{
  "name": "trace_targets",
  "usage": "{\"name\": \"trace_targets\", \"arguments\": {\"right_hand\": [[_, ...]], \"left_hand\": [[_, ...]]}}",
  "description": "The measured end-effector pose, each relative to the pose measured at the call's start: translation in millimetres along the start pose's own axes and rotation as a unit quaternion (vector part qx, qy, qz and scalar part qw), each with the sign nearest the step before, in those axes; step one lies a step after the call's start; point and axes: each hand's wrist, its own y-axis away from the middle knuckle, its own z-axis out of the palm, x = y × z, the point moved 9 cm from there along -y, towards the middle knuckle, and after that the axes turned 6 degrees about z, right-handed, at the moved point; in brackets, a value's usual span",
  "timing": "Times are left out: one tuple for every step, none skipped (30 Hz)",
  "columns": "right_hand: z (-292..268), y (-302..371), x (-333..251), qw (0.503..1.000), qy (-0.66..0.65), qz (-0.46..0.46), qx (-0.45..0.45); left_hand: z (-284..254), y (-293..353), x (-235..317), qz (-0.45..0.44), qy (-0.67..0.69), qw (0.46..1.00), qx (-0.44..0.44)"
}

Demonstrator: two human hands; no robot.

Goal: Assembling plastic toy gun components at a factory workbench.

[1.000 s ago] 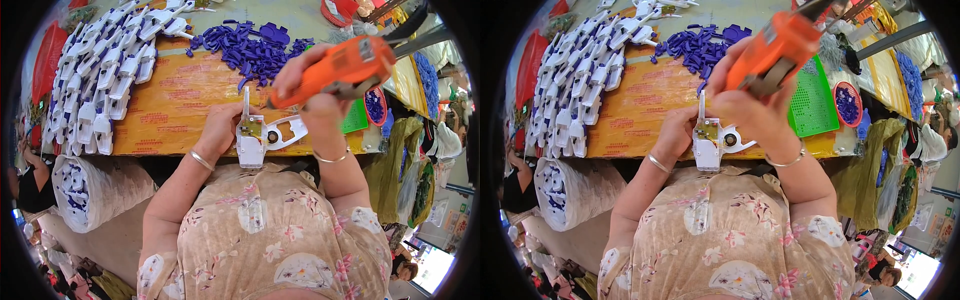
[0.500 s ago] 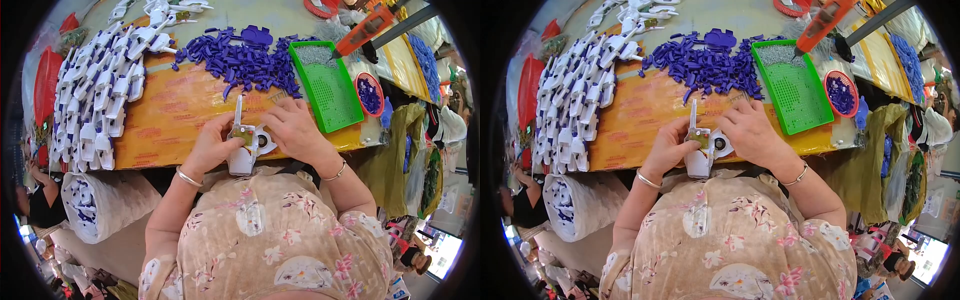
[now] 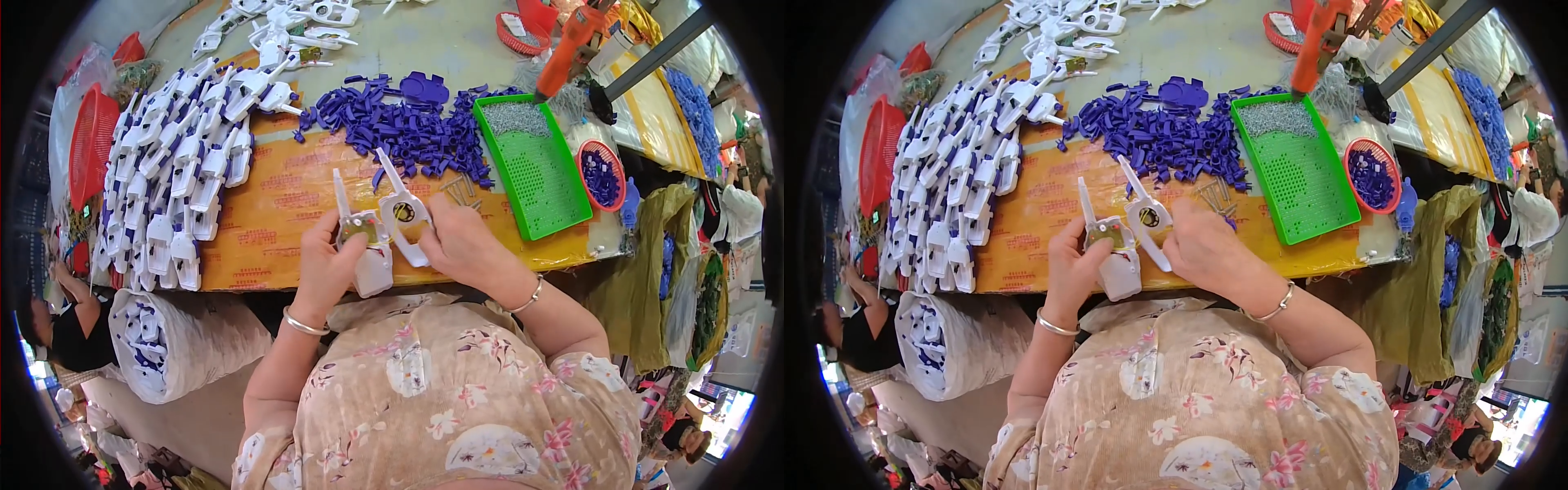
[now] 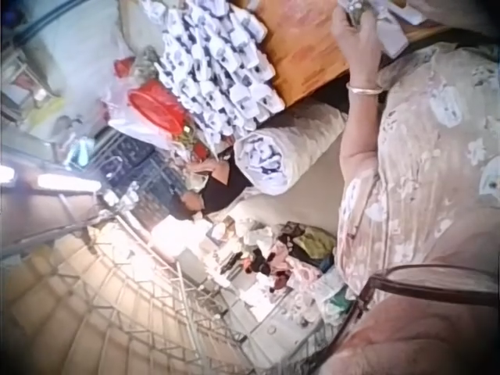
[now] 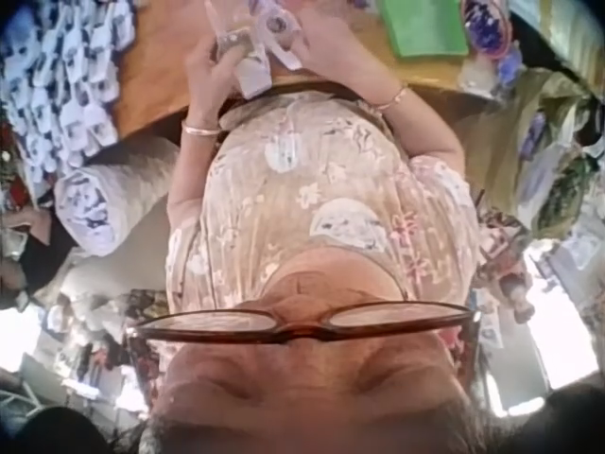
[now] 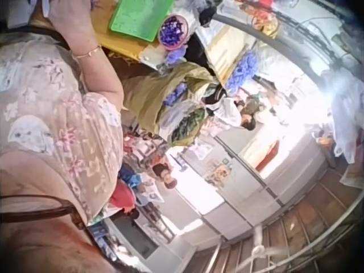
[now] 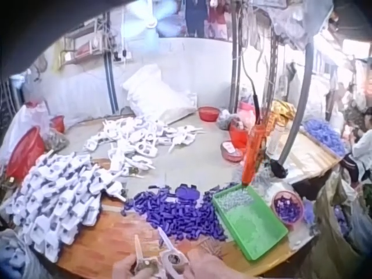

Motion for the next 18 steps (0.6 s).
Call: {"name": "trace_targets", "arguments": {"right_hand": [[5.0,-1.9,2.1,1.000,0.000,0.000,0.000],[14.7,-3.2,3.0,1.000,-0.002,-0.007,-0.027],[21.5,-4.0,2.6,0.998,-0.004,-0.015,-0.055],[20.8,-6.2,0.1,0.998,-0.004,-0.017,-0.058],[18.0,-9.1,-4.3,0.997,0.040,-0.020,-0.060],[16.5,-12.8,-7.1,0.994,0.085,-0.024,-0.061],[-1.9,-13.7,-24.0,0.987,0.104,-0.116,0.043],[-6.5,-25.8,-19.2,0.980,0.138,-0.125,0.074],[-9.2,-40.3,-13.4,0.971,0.171,-0.134,0.104],[-8.5,-45.9,-13.3,0.961,0.180,-0.169,0.122],[-5.6,-51.9,-8.9,0.961,0.179,-0.172,0.119],[3.2,-57.6,-2.8,0.960,0.207,-0.167,0.089],[12.8,-60.6,0.9,0.956,0.235,-0.164,0.056],[15.3,-61.2,1.8,0.958,0.233,-0.158,0.053],[16.7,-59.8,-0.5,0.958,0.233,-0.160,0.050],[12.7,-55.3,-8.6,0.956,0.227,-0.174,0.070],[8.3,-50.6,-16.3,0.953,0.220,-0.187,0.090],[4.0,-45.8,-23.9,0.949,0.213,-0.202,0.117]], "left_hand": [[-3.5,-2.6,-6.8,-0.005,0.031,0.999,0.009],[-5.8,-3.9,-9.4,-0.005,0.031,0.999,0.009],[-7.5,-3.7,-17.4,-0.040,0.087,0.995,0.014],[-11.0,-1.8,-27.2,-0.076,0.143,0.987,0.023],[-14.6,-0.3,-36.8,-0.100,0.143,0.985,0.010],[-16.7,0.1,-36.8,-0.101,0.144,0.984,0.015],[-17.4,1.6,-36.8,-0.116,0.166,0.979,0.024],[-16.9,0.8,-40.1,-0.138,0.186,0.972,0.032],[-16.3,-3.8,-44.8,-0.135,0.191,0.972,0.023],[-16.0,-4.3,-47.6,-0.138,0.191,0.972,0.024],[-12.1,-5.4,-49.3,-0.143,0.224,0.964,0.013],[-8.1,-5.9,-50.0,-0.147,0.257,0.955,0.001],[-6.9,-5.2,-49.8,-0.147,0.277,0.950,-0.005],[-7.2,-4.6,-50.7,-0.147,0.278,0.949,0.000],[-4.4,-4.5,-50.2,-0.144,0.307,0.941,-0.005],[-3.3,-4.3,-50.5,-0.142,0.336,0.931,-0.009],[-2.0,-3.8,-49.6,-0.143,0.334,0.931,-0.032],[-4.5,-2.7,-52.3,-0.145,0.335,0.931,-0.029]]}}
